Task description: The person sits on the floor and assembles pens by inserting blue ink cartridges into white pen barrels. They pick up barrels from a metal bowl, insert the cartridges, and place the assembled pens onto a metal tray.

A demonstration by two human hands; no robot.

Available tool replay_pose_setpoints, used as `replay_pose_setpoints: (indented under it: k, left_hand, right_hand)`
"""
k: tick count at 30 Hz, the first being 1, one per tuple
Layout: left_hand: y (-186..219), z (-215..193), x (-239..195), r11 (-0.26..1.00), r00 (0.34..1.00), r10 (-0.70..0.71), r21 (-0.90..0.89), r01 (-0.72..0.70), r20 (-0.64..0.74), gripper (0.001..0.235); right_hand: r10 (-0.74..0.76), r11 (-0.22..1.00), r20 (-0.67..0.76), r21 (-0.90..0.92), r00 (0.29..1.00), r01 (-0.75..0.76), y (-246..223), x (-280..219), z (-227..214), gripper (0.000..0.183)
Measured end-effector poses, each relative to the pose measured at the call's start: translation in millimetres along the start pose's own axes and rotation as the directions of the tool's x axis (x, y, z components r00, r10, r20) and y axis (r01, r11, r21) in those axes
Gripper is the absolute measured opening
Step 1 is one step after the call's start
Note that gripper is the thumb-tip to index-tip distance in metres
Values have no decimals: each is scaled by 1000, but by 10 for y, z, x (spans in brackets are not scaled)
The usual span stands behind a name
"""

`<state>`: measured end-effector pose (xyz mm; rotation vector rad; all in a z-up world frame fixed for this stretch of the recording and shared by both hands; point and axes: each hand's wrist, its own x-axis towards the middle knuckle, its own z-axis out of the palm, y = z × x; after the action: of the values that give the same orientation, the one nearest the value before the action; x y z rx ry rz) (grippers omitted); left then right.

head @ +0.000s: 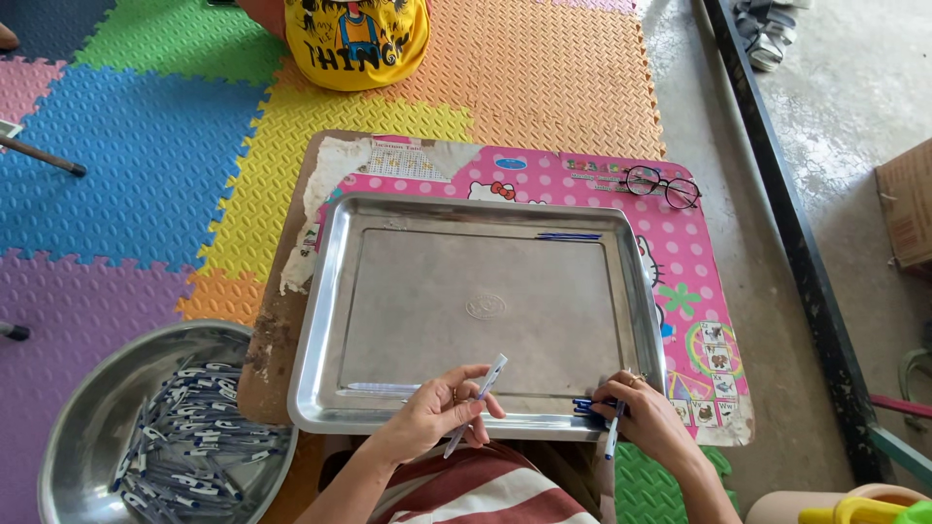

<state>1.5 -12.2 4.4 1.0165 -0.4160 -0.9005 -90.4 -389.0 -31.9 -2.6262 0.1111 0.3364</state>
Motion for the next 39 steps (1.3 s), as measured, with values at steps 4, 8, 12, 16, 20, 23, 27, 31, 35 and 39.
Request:
replay_pose_setpoints:
  k: [4,8,12,16,20,23,27,31,35,39]
  left_hand:
    - [-14,-31,35,999,999,-38,-17,38,-3,46]
    - [-183,-31,13,994,998,60,-93,-62,-17,48]
    - [-77,-10,46,997,998,56,-44,-58,-40,47]
    - [-57,56,78,999,998,46,-20,-46,-34,48]
    - [101,161,122,996,1000,19,87,-17,-20,52]
    - [251,203,158,981,999,-44,187,44,-5,52]
    - [211,-10,229,1000,998,-1,14,0,56,40]
    - [512,-113,316,978,989,145,-155,-139,31,97]
    - [574,-171,480,901,885,430,136,-411,-176,45]
    - [555,-267,577,880,814,474,210,-426,-337,22]
  right_hand:
    - [39,999,16,-11,999,-38,-126,8,-105,16]
    - [-71,997,-49,17,996,72,-110,-106,-87,31]
    - [-111,994,-70,12,991,112,-161,-61,-127,29]
    - [-129,988,-111,75,985,138,-316,-101,-188,30]
    - [-141,770,-314,561,939,303,-640,-9,-123,36]
    - [-116,425,-302,846,946,322,-855,219,117,38]
    - [-59,-7,-276,961,959,276,-940,558,510,20]
    - [-35,-259,-163,954,986,149,-1134,621,614,12]
    - [-28,-350,-102,933,994,86,-1225,746,805,14]
    - [-3,-248,-122,962,992,118,-1238,657,870,15]
